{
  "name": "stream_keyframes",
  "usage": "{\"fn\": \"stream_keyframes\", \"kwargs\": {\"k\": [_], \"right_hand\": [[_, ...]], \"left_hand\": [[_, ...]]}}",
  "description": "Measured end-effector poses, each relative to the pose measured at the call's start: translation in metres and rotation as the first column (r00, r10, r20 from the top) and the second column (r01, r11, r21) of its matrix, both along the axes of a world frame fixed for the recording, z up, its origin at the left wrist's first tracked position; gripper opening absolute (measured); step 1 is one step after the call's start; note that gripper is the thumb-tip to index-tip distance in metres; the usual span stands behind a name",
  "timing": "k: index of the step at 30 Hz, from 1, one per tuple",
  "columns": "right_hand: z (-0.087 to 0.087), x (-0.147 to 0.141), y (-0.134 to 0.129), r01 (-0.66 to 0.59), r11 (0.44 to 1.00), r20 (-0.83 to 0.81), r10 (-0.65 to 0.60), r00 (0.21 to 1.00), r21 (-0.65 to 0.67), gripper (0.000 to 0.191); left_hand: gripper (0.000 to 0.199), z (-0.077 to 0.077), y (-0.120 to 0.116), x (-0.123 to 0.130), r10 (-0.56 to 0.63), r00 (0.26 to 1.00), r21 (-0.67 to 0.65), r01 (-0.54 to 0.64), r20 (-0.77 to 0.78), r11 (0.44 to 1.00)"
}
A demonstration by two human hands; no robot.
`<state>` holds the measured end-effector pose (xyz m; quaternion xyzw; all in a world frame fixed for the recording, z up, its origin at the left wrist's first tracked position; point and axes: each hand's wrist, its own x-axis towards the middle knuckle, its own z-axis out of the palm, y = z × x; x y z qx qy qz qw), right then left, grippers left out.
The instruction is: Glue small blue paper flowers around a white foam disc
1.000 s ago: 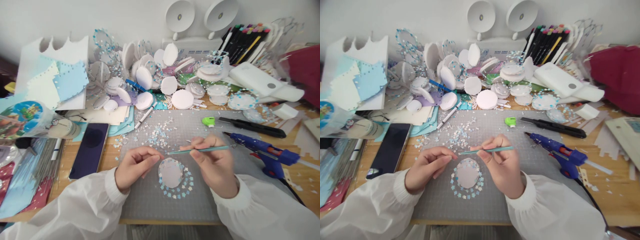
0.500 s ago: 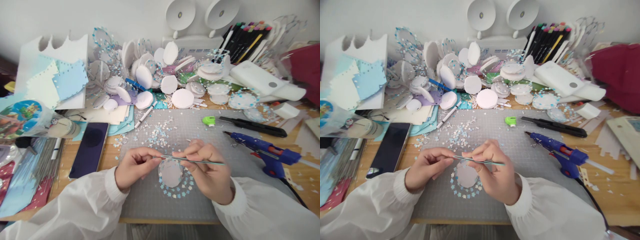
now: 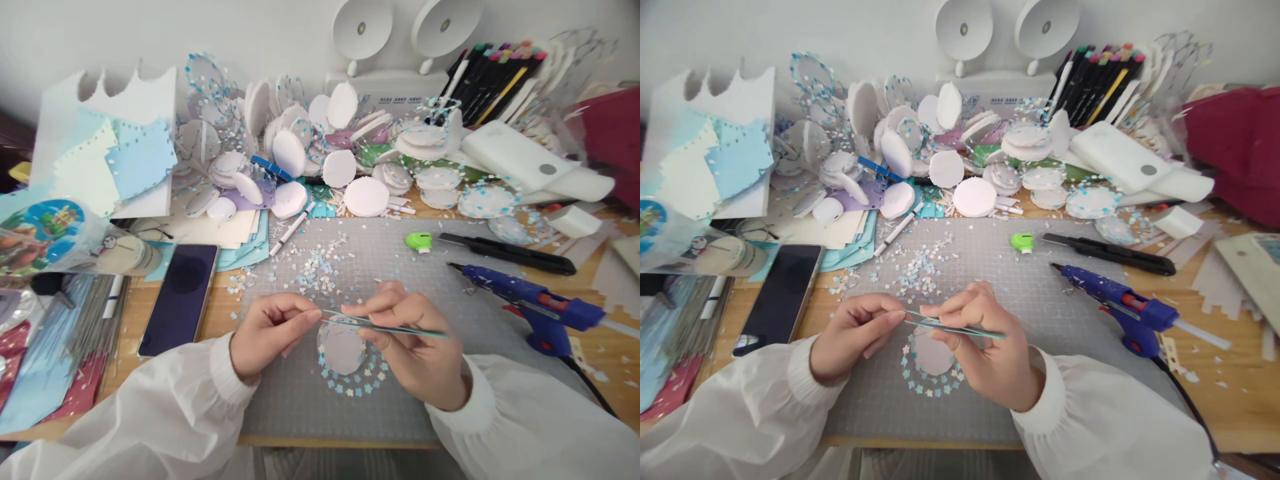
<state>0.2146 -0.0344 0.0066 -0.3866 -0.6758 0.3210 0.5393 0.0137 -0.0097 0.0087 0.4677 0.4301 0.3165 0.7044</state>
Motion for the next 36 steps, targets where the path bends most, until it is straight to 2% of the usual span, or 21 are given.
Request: {"fn": "stream_keyframes", "kwargs": {"k": [5,10,13,24,29,36], "right_hand": [[0.0009,-0.0004,0.0012,0.009,0.999,-0.078,-0.014,0.997,-0.054,0.019],[0.0001,-0.0001,0.0049,0.004,0.975,-0.291,-0.070,0.954,-0.222,0.013],[-0.0024,0.0013,0.0062,-0.026,0.950,-0.359,-0.092,0.929,-0.311,0.013],[-0.0058,0.0034,0.0068,-0.106,0.872,-0.343,-0.074,0.936,-0.478,0.014],[-0.0039,0.0028,0.0084,-0.168,0.859,-0.377,-0.031,0.926,-0.483,0.013],[-0.0033,0.0019,0.0085,-0.184,0.845,-0.391,-0.032,0.920,-0.502,0.013]], "left_hand": [[0.034,-0.0005,-0.0005,0.0000,0.036,0.999,0.014,-0.035,-0.021,0.999],[0.033,0.0009,-0.0001,0.0005,0.024,0.999,0.033,-0.023,-0.036,0.999],[0.032,0.0003,-0.0008,0.0002,0.022,0.999,0.066,-0.020,-0.031,0.998],[0.024,-0.0018,-0.0031,-0.0024,-0.032,0.997,0.209,0.045,-0.066,0.977],[0.022,-0.0036,-0.0035,-0.0035,-0.052,0.994,0.209,0.071,-0.093,0.975],[0.022,-0.0042,-0.0028,-0.0034,-0.031,0.992,0.197,0.055,-0.124,0.979]]}}
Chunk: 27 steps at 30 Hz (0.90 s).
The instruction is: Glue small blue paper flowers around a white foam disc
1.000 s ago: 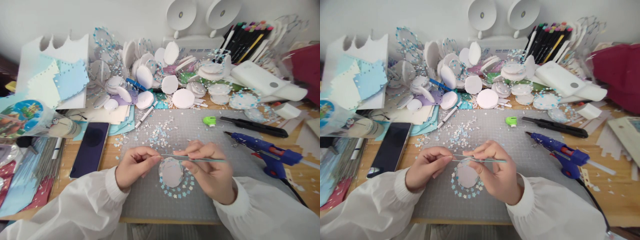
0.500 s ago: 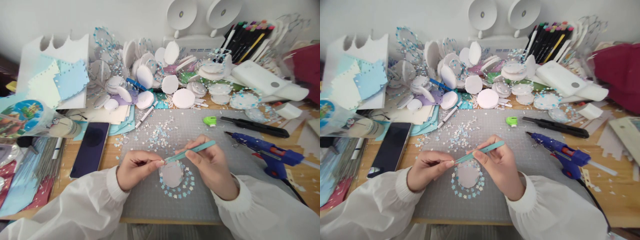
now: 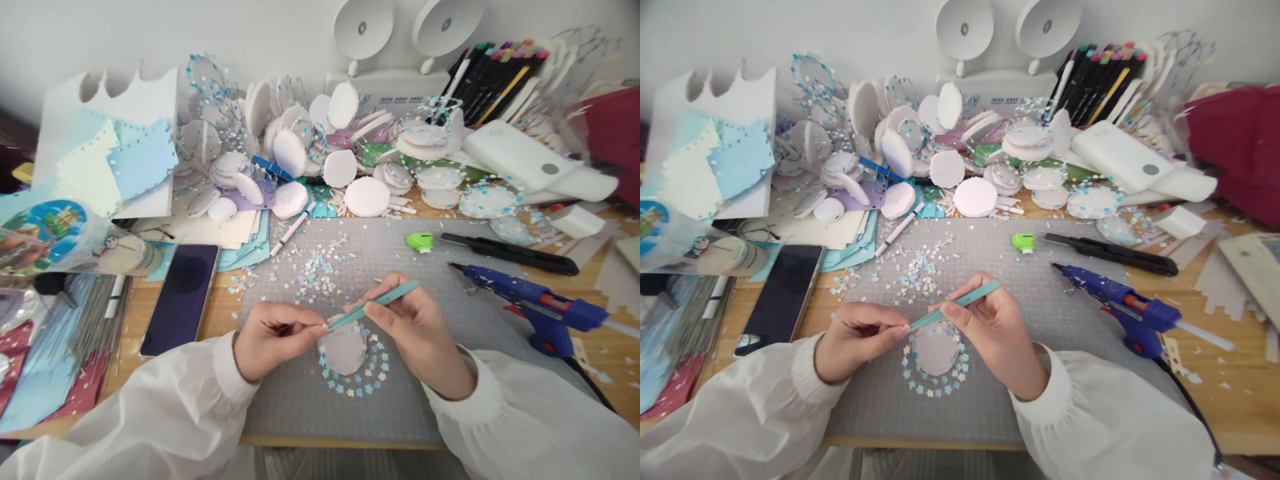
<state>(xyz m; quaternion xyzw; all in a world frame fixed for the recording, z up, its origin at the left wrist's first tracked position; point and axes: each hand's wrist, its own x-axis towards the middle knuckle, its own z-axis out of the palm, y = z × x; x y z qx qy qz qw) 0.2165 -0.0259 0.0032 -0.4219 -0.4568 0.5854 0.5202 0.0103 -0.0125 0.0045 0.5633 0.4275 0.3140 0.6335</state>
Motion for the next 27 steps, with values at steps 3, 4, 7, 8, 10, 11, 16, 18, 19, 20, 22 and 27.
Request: {"fn": "stream_keyframes", "kwargs": {"k": [3,4,7,8,10,11,16,18,19,20,22,27], "right_hand": [[-0.0001,-0.0003,-0.0002,-0.015,1.000,-0.008,0.015,1.000,-0.007,0.012],[-0.0001,-0.0003,-0.0002,-0.022,1.000,-0.010,0.021,1.000,-0.009,0.011],[0.0001,-0.0001,-0.0002,-0.029,0.999,-0.034,0.029,0.999,-0.016,0.011],[0.0002,0.0000,-0.0002,-0.031,0.999,-0.044,0.030,0.999,-0.025,0.011],[0.0006,0.0004,-0.0004,-0.030,0.998,-0.056,0.027,0.998,-0.048,0.012],[0.0007,0.0006,-0.0006,-0.030,0.998,-0.060,0.026,0.998,-0.059,0.012],[-0.0004,0.0010,-0.0012,-0.052,0.997,-0.100,0.046,0.994,-0.056,0.012],[-0.0013,0.0011,-0.0014,-0.069,0.997,-0.113,0.064,0.991,-0.042,0.012],[-0.0018,0.0013,-0.0016,-0.075,0.997,-0.118,0.070,0.991,-0.036,0.012],[-0.0021,0.0015,-0.0018,-0.079,0.996,-0.121,0.075,0.990,-0.033,0.012],[-0.0025,0.0019,-0.0023,-0.083,0.996,-0.115,0.079,0.990,-0.026,0.012],[-0.0023,0.0014,-0.0025,-0.084,0.996,-0.120,0.086,0.989,0.018,0.013]], "left_hand": [[0.020,0.0013,0.0007,0.0009,0.012,1.000,-0.013,-0.012,-0.003,1.000],[0.020,0.0015,0.0008,0.0011,0.016,1.000,-0.018,-0.016,-0.001,1.000],[0.018,0.0004,0.0008,0.0012,0.019,1.000,-0.025,-0.018,0.020,1.000],[0.018,-0.0003,0.0006,0.0010,0.016,0.999,-0.025,-0.015,0.032,1.000],[0.018,-0.0018,0.0003,0.0007,0.007,0.999,-0.027,-0.006,0.050,1.000],[0.018,-0.0022,0.0001,0.0005,0.002,0.999,-0.030,0.000,0.053,1.000],[0.021,-0.0013,-0.0007,-0.0002,-0.007,1.000,-0.027,0.007,0.013,1.000],[0.023,-0.0005,-0.0010,-0.0004,-0.003,1.000,-0.023,0.003,0.006,1.000],[0.023,-0.0002,-0.0011,-0.0005,-0.002,1.000,-0.022,0.002,0.007,1.000],[0.024,-0.0001,-0.0011,-0.0006,-0.001,1.000,-0.024,0.001,0.009,1.000],[0.024,-0.0001,-0.0012,-0.0009,0.002,1.000,-0.034,-0.002,0.017,0.999],[0.020,-0.0012,-0.0013,-0.0002,0.003,0.999,-0.066,0.000,0.046,0.998]]}}
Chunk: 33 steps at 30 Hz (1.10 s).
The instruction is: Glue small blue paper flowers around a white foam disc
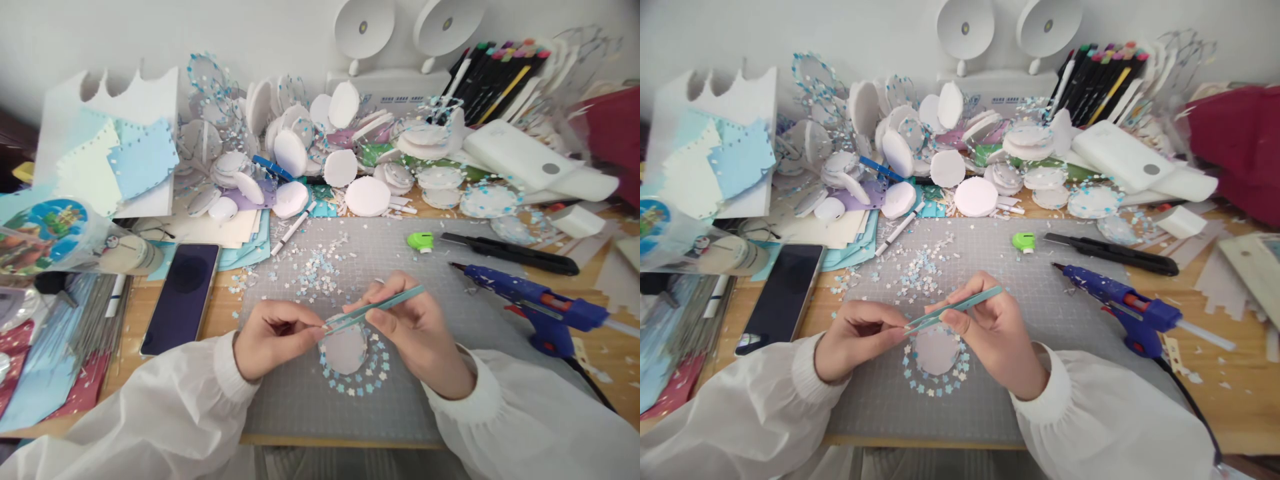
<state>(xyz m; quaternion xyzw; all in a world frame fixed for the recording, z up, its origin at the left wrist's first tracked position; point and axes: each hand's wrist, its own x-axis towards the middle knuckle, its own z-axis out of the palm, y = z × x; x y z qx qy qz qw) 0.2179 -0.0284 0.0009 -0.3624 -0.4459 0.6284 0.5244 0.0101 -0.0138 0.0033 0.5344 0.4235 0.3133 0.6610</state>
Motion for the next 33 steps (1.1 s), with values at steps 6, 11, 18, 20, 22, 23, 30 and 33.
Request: {"fn": "stream_keyframes", "kwargs": {"k": [6,11,18,20,22,23,30,33], "right_hand": [[0.0016,-0.0006,-0.0009,0.032,0.999,0.049,-0.034,0.998,0.025,0.012],[0.0036,0.0002,-0.0014,0.028,1.000,0.113,-0.028,0.993,0.005,0.013],[0.0057,-0.0003,-0.0008,0.022,1.000,0.151,-0.024,0.988,0.013,0.014],[0.0063,-0.0006,-0.0008,0.029,0.999,0.159,-0.032,0.987,0.019,0.014],[0.0069,-0.0008,-0.0010,0.031,0.999,0.164,-0.034,0.986,0.022,0.014],[0.0071,-0.0008,-0.0011,0.029,0.999,0.167,-0.033,0.985,0.023,0.014],[0.0053,-0.0005,-0.0018,0.075,0.996,0.163,-0.081,0.983,0.043,0.013],[0.0028,0.0016,-0.0003,0.103,0.995,0.104,-0.103,0.989,0.014,0.013]], "left_hand": [[0.017,0.0007,0.0003,0.0009,-0.013,1.000,0.021,0.013,0.011,1.000],[0.016,0.0021,0.0012,0.0013,-0.018,1.000,0.048,0.018,-0.008,0.999],[0.019,0.0015,-0.0004,0.0004,-0.020,0.999,0.058,0.022,-0.034,0.998],[0.019,0.0017,-0.0004,0.0004,-0.022,0.999,0.059,0.024,-0.036,0.998],[0.019,0.0023,0.0003,0.0008,-0.026,0.999,0.057,0.028,-0.036,0.998],[0.019,0.0027,0.0007,0.0011,-0.029,0.999,0.058,0.031,-0.037,0.998],[0.019,0.0040,0.0017,0.0010,-0.049,0.998,0.084,0.053,-0.049,0.995],[0.022,0.0037,0.0014,-0.0001,-0.052,0.997,0.091,0.056,-0.051,0.994]]}}
